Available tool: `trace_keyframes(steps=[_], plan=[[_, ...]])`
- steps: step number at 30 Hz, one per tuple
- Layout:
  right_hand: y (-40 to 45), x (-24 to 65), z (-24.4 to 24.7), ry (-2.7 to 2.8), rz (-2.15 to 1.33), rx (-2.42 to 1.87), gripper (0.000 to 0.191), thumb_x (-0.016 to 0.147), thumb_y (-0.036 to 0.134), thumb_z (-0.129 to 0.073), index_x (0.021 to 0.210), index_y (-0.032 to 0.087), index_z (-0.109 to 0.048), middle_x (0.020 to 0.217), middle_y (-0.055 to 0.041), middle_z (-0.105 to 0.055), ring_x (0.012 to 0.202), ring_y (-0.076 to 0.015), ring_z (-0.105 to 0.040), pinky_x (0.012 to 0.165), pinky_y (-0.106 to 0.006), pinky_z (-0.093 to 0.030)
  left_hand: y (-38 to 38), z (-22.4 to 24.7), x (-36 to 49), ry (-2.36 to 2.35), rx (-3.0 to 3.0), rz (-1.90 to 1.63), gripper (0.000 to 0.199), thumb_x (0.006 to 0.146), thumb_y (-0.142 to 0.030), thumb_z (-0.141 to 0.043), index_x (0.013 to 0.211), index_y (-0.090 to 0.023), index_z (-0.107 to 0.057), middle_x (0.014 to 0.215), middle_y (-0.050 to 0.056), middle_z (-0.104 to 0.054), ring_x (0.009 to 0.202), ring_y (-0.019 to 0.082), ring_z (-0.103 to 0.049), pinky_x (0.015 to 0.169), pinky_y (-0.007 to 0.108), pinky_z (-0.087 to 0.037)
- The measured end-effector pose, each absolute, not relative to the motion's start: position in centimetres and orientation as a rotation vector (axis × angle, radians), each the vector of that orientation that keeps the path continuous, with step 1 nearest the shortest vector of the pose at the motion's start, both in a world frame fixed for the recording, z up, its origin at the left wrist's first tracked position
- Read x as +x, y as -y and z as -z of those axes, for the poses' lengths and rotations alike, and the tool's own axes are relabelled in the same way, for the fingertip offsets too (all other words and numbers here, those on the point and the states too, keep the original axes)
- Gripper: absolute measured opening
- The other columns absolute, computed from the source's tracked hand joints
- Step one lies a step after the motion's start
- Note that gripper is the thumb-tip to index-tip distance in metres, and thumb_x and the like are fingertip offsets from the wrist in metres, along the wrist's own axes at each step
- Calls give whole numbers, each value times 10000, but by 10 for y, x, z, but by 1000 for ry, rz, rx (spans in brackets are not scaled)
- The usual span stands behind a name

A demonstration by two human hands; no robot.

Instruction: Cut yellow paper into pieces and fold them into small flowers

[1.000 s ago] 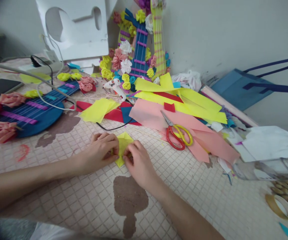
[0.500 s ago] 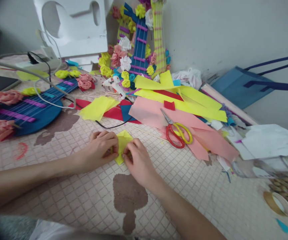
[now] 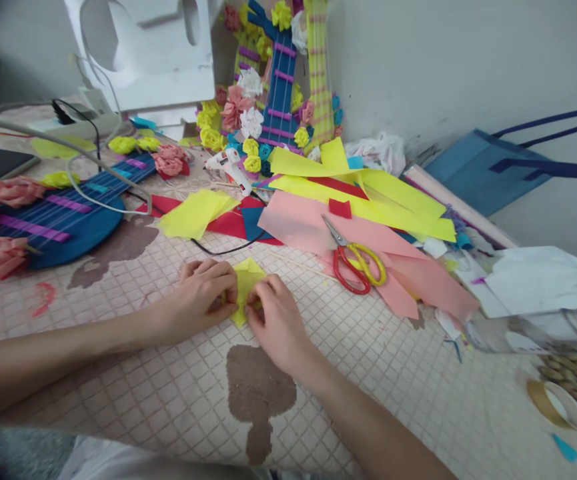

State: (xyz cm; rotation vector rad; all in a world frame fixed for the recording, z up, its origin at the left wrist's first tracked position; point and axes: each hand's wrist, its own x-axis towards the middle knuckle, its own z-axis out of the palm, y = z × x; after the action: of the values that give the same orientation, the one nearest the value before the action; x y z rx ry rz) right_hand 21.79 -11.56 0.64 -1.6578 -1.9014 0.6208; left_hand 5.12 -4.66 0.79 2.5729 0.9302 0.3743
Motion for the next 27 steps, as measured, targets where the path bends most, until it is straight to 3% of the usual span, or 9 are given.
trace_keyframes(steps=[16, 27], plan=[[117, 218, -9, 1953, -629, -1641, 100, 856, 111, -469, 805, 188, -506, 903, -64, -489, 873, -204, -514, 778, -370, -468, 48, -8, 51, -948, 2581, -368, 33, 767, -163, -535, 743, -168, -557, 895, 35, -567, 926, 219, -482, 833, 397, -288], [117, 221, -8, 1959, -660, -1637, 128, 777, 106, -572, 851, 196, -520, 937, -50, -484, 904, -201, -521, 783, -366, -478, 48, -9, 51, -952, 2574, -352, 24, 767, -176, -547, 746, -169, -557, 898, 35, -567, 931, 222, -483, 838, 406, -285]])
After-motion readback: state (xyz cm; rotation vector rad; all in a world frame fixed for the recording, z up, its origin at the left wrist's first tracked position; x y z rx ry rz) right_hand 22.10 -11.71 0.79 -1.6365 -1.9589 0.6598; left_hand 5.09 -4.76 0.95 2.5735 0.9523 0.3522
